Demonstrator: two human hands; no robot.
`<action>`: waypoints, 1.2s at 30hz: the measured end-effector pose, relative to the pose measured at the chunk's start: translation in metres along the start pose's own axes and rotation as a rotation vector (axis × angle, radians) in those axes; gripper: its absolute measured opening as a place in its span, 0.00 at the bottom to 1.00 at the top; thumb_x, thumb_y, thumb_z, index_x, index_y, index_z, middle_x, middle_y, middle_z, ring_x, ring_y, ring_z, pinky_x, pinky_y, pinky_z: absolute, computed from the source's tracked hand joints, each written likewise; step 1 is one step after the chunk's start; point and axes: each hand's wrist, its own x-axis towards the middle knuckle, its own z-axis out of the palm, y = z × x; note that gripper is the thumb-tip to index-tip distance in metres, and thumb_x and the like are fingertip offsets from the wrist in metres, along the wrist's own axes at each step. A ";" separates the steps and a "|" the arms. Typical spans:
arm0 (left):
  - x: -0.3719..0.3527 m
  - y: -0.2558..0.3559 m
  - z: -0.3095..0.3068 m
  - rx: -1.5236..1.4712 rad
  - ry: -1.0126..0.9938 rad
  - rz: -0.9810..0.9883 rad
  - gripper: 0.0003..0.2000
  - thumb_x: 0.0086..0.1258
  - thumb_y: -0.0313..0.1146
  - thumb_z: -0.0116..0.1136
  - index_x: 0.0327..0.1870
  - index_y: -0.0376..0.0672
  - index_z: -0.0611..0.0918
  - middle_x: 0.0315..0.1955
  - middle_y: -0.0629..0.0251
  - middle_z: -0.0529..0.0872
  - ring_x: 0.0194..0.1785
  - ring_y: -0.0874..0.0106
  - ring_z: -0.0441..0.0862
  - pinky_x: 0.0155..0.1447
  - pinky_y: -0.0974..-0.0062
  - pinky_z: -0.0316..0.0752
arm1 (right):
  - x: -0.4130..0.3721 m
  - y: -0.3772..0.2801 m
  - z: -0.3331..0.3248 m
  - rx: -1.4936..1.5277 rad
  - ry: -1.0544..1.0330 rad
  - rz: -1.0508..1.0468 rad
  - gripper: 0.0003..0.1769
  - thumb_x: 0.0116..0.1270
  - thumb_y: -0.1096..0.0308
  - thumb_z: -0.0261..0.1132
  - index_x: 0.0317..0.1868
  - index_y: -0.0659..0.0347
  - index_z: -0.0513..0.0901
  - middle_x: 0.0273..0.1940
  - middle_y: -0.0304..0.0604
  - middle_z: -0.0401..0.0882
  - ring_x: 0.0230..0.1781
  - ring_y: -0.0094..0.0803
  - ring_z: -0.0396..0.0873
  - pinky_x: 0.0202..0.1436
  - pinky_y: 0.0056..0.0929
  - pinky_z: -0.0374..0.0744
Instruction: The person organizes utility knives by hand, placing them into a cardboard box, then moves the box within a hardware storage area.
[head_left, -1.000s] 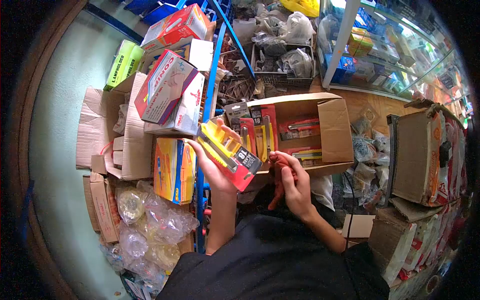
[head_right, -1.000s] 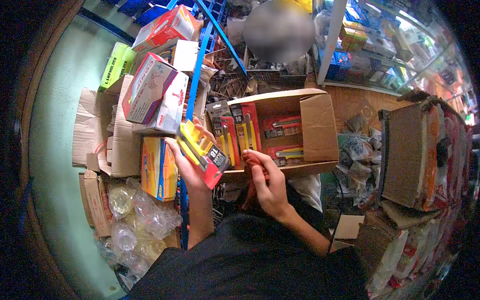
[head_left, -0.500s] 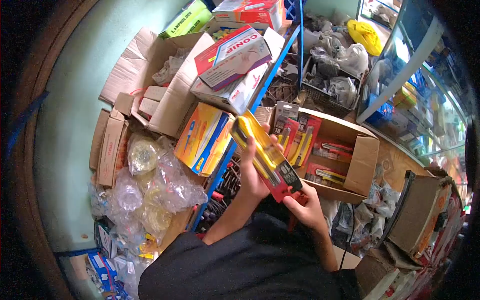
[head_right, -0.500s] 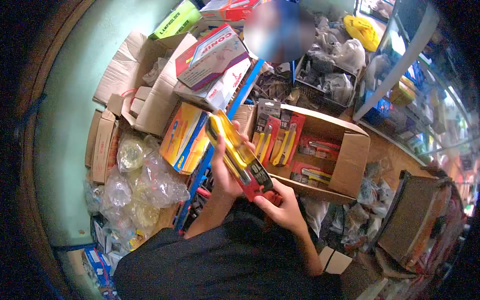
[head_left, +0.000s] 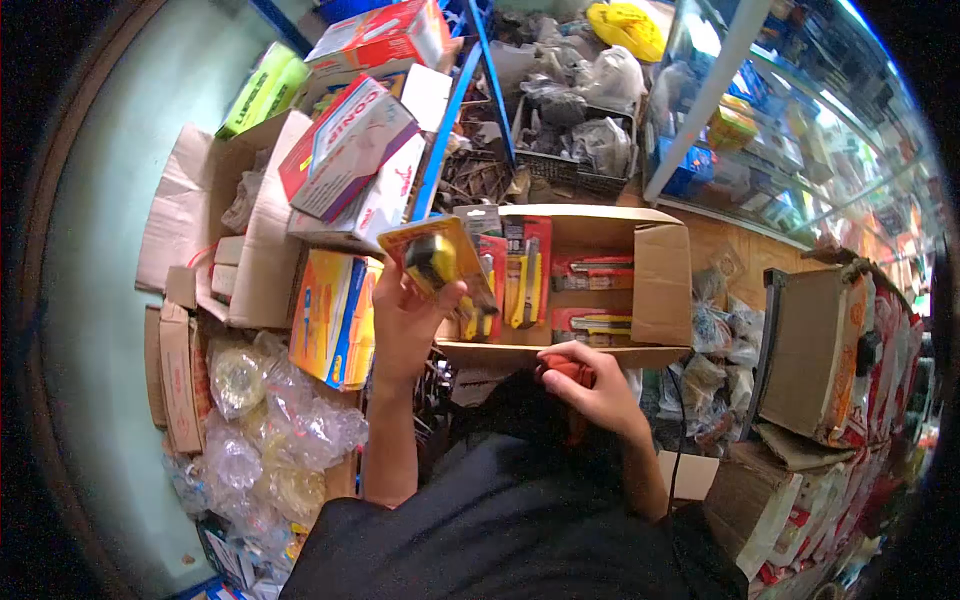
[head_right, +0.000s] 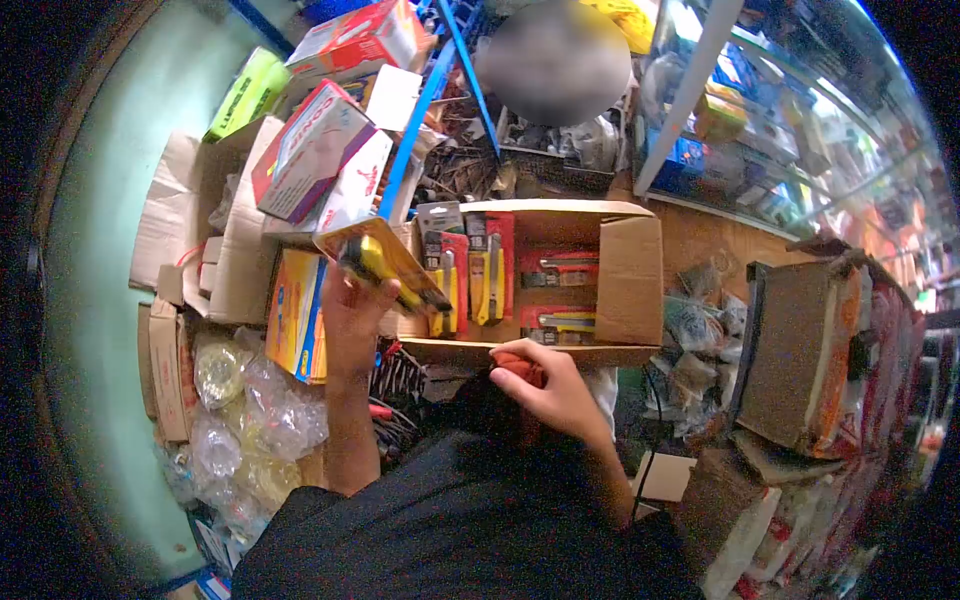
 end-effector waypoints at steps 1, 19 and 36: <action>0.010 0.006 0.003 0.067 -0.104 0.078 0.21 0.67 0.25 0.69 0.60 0.38 0.75 0.47 0.60 0.87 0.51 0.68 0.86 0.55 0.70 0.80 | -0.002 0.004 -0.008 0.005 0.028 0.013 0.14 0.72 0.71 0.66 0.55 0.66 0.82 0.44 0.41 0.86 0.45 0.23 0.82 0.51 0.25 0.80; 0.019 -0.081 0.088 2.149 -1.401 0.630 0.13 0.71 0.42 0.56 0.46 0.52 0.91 0.56 0.69 0.85 0.71 0.62 0.63 0.74 0.45 0.46 | 0.004 -0.010 -0.032 0.013 0.417 -0.089 0.16 0.71 0.68 0.69 0.55 0.68 0.81 0.46 0.45 0.87 0.47 0.25 0.85 0.51 0.24 0.82; 0.072 -0.150 0.166 1.407 -1.174 0.353 0.07 0.61 0.29 0.62 0.38 0.39 0.85 0.36 0.53 0.88 0.42 0.55 0.88 0.44 0.59 0.85 | -0.006 0.004 -0.070 0.255 0.624 -0.068 0.13 0.74 0.64 0.66 0.52 0.64 0.82 0.44 0.38 0.85 0.45 0.21 0.80 0.52 0.23 0.77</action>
